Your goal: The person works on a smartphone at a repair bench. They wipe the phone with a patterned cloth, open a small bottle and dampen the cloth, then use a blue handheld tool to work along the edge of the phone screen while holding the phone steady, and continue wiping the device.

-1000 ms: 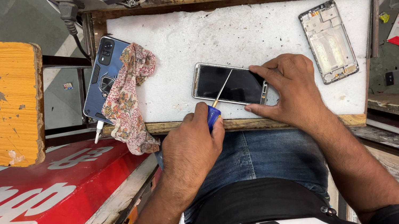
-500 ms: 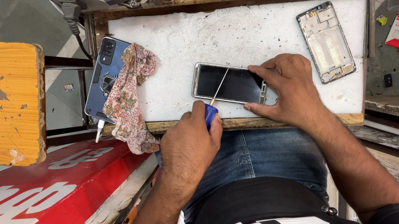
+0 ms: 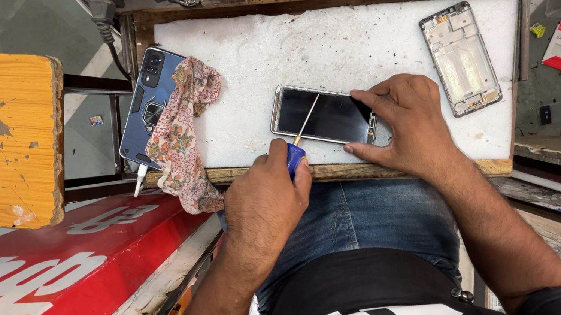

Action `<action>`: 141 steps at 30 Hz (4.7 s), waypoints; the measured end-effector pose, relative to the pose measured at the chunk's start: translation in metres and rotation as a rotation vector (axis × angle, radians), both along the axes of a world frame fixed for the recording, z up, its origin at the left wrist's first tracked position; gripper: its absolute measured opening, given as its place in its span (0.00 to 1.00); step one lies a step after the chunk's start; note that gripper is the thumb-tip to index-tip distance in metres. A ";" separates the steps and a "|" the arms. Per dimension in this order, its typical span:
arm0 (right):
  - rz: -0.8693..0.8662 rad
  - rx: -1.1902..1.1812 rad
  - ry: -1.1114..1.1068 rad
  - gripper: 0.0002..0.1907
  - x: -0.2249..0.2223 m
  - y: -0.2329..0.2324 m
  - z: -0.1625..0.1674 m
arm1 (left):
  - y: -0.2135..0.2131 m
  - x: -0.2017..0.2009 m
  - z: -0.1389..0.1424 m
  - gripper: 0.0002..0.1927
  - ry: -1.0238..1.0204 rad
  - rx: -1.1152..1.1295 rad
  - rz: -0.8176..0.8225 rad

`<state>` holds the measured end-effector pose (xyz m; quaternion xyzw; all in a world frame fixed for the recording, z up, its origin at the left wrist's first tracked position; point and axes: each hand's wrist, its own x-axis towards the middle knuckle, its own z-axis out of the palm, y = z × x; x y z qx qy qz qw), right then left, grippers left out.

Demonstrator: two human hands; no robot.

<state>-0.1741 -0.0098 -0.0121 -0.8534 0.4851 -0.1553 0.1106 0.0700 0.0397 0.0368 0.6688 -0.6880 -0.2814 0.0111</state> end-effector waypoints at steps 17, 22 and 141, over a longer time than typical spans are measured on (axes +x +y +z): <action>-0.002 -0.004 0.011 0.42 0.001 0.000 0.002 | -0.002 0.005 0.000 0.20 0.000 0.000 0.020; -0.006 0.014 0.005 0.42 0.001 0.000 0.002 | -0.001 0.006 0.001 0.20 0.000 -0.006 0.012; -0.018 0.032 0.025 0.42 0.001 -0.002 -0.002 | -0.001 0.027 -0.011 0.19 0.032 -0.086 0.121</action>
